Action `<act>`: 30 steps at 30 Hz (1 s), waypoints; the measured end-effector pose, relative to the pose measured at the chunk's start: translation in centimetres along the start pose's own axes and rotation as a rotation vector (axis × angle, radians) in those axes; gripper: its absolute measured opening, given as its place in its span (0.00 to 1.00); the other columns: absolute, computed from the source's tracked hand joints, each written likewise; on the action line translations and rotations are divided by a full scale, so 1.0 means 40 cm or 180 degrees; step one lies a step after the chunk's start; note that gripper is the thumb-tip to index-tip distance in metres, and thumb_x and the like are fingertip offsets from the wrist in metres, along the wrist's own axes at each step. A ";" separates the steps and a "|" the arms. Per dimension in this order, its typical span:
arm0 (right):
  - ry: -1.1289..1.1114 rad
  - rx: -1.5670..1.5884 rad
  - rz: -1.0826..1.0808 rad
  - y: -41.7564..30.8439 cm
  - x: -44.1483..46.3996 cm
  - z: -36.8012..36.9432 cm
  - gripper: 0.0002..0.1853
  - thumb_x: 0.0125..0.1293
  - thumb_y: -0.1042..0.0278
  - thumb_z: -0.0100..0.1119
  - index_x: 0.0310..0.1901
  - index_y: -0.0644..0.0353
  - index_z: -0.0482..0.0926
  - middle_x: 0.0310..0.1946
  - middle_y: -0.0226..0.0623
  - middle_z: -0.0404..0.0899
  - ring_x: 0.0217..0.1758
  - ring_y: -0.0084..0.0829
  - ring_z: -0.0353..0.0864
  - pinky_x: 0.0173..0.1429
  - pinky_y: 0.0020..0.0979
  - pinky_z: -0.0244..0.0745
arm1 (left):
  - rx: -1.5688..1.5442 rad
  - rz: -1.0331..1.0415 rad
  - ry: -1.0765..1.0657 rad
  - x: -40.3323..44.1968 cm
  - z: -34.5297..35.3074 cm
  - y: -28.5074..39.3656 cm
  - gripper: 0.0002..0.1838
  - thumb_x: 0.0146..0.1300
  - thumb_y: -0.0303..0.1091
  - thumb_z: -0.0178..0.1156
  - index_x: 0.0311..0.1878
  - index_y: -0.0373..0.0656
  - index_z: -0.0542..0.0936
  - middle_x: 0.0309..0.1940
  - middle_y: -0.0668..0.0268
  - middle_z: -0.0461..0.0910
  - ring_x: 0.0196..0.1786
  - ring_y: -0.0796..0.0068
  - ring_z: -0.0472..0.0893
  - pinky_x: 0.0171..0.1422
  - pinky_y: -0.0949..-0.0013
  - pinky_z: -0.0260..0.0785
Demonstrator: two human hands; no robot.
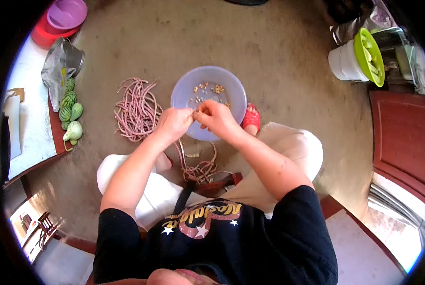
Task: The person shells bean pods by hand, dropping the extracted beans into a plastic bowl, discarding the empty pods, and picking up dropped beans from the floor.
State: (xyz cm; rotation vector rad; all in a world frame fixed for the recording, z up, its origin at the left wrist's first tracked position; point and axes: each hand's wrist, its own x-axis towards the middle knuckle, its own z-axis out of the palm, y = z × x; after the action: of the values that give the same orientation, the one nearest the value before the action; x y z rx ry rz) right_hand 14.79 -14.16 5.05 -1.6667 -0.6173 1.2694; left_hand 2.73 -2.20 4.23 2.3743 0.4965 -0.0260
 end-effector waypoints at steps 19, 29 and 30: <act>0.0113 -0.1971 -0.0341 0.051 0.044 -0.020 0.11 0.55 0.67 0.58 0.38 0.63 0.73 0.20 0.34 0.74 0.22 0.24 0.73 0.28 0.27 0.70 | 0.0219 0.0046 -0.1097 -0.080 -0.064 0.021 0.11 0.57 0.41 0.51 0.34 0.45 0.76 0.27 0.54 0.77 0.34 0.52 0.77 0.37 0.55 0.69; -0.2262 -0.1681 -0.0353 0.245 -0.098 0.198 0.13 0.51 0.66 0.55 0.39 0.60 0.75 0.34 0.46 0.78 0.39 0.47 0.77 0.43 0.41 0.72 | -0.0264 0.0463 -0.2519 -0.312 -0.026 0.017 0.19 0.48 0.35 0.61 0.44 0.41 0.73 0.40 0.61 0.77 0.42 0.58 0.77 0.44 0.57 0.69; -0.2087 -0.2060 -0.0530 0.291 -0.110 0.210 0.13 0.52 0.66 0.54 0.39 0.61 0.75 0.34 0.47 0.78 0.40 0.47 0.77 0.44 0.42 0.72 | 0.0007 0.0297 -0.2128 -0.317 -0.063 0.016 0.18 0.49 0.35 0.61 0.44 0.41 0.74 0.39 0.61 0.77 0.41 0.58 0.77 0.44 0.57 0.69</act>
State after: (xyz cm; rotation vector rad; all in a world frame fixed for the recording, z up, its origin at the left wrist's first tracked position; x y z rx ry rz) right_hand 3.91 -19.91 -3.55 -1.6123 -1.6685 1.5956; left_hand -9.09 -5.38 8.48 2.2105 0.0609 -0.7468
